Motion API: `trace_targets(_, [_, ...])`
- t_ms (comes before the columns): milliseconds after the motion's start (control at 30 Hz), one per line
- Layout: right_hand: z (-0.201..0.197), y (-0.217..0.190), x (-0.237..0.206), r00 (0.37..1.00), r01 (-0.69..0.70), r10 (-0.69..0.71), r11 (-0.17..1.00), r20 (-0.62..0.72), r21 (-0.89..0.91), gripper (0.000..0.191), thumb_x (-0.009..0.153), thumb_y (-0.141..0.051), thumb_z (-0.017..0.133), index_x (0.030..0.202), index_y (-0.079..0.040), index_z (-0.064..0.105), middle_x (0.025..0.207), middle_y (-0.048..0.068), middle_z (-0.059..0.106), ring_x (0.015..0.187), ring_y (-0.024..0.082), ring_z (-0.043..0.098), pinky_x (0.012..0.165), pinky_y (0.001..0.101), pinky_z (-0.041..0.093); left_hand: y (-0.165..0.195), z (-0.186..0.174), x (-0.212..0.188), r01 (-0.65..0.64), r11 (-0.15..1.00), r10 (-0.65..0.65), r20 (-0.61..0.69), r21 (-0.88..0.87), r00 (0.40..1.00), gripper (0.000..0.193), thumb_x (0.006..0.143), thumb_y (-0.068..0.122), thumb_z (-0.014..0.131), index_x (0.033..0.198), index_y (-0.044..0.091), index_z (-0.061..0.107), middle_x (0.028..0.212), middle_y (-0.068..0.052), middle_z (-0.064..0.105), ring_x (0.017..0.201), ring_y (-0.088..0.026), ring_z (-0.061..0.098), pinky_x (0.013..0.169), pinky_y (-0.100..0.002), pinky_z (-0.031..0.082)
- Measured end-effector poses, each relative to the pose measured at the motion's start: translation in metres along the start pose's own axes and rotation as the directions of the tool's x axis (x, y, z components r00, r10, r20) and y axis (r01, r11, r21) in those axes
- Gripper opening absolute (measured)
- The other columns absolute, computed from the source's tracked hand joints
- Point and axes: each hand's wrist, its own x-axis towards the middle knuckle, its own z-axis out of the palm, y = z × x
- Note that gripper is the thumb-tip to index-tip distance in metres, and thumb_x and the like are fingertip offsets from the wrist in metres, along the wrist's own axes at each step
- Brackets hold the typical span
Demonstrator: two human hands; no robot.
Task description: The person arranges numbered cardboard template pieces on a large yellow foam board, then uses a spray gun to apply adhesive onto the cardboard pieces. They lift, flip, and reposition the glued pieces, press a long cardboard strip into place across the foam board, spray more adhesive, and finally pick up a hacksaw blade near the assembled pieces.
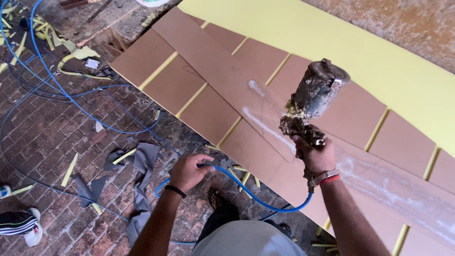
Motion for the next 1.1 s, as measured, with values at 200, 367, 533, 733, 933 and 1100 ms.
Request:
trace_targets(200, [0.109, -0.026, 0.062, 0.993, 0.112, -0.116, 0.984, 0.022, 0.137, 0.035, 0.090, -0.005, 0.073, 0.123, 0.003, 0.064, 0.078, 0.003, 0.067, 0.056, 0.011, 0.058, 0.050, 0.0277, 0.048, -0.061, -0.083, 0.041, 0.115, 0.993, -0.113, -0.099, 0.021, 0.989, 0.033, 0.075, 0.033, 0.086, 0.103, 0.018, 0.080, 0.090, -0.010, 0.079, 0.076, -0.025, 0.076, 0.067, -0.037, 0.057])
trace_targets(367, [0.185, -0.049, 0.115, 0.993, 0.119, -0.121, 0.985, 0.014, 0.125, 0.036, 0.091, -0.005, 0.074, 0.125, 0.003, 0.063, 0.077, 0.004, 0.066, 0.055, 0.012, 0.058, 0.049, 0.0276, 0.048, -0.109, -0.136, 0.069, 0.157, 0.987, -0.162, -0.147, -0.043, 0.976, 0.031, 0.077, 0.034, 0.084, 0.102, 0.018, 0.079, 0.089, -0.007, 0.080, 0.071, -0.025, 0.076, 0.065, -0.037, 0.056])
trace_targets(533, [0.258, -0.068, 0.178, 0.989, 0.130, -0.139, 0.980, 0.047, 0.153, 0.034, 0.092, -0.005, 0.073, 0.124, 0.003, 0.064, 0.074, 0.004, 0.064, 0.054, 0.012, 0.057, 0.049, 0.0279, 0.048, -0.154, -0.181, 0.106, 0.192, 0.981, -0.190, -0.203, -0.013, 0.960, 0.031, 0.077, 0.035, 0.084, 0.102, 0.019, 0.080, 0.088, -0.007, 0.080, 0.076, -0.024, 0.076, 0.067, -0.037, 0.056])
trace_targets(733, [0.360, -0.083, 0.257, 0.990, 0.101, -0.115, 0.983, 0.086, 0.151, 0.028, 0.092, -0.005, 0.075, 0.117, 0.004, 0.066, 0.072, 0.004, 0.064, 0.054, 0.013, 0.058, 0.049, 0.0287, 0.048, -0.206, -0.244, 0.162, 0.320, 0.940, -0.338, -0.204, -0.116, 0.919, 0.031, 0.077, 0.035, 0.081, 0.103, 0.019, 0.080, 0.092, -0.005, 0.081, 0.082, -0.022, 0.079, 0.072, -0.036, 0.059])
trace_targets(933, [0.439, -0.110, 0.308, 0.992, 0.089, -0.098, 0.989, 0.076, 0.118, 0.030, 0.090, -0.007, 0.076, 0.117, 0.002, 0.067, 0.072, 0.004, 0.064, 0.054, 0.012, 0.059, 0.048, 0.0282, 0.049, -0.244, -0.307, 0.213, 0.373, 0.926, -0.377, -0.204, -0.056, 0.904, 0.030, 0.077, 0.034, 0.082, 0.103, 0.019, 0.080, 0.092, -0.006, 0.082, 0.087, -0.021, 0.079, 0.076, -0.036, 0.059])
trace_targets(1100, [0.455, -0.121, 0.327, 0.989, 0.149, -0.147, 0.975, -0.023, 0.163, 0.032, 0.092, -0.007, 0.076, 0.121, 0.001, 0.066, 0.075, 0.004, 0.064, 0.055, 0.011, 0.057, 0.049, 0.0272, 0.048, -0.259, -0.324, 0.249, 0.350, 0.937, -0.344, -0.132, 0.024, 0.930, 0.032, 0.078, 0.038, 0.081, 0.104, 0.020, 0.080, 0.090, -0.007, 0.081, 0.083, -0.023, 0.078, 0.074, -0.037, 0.058])
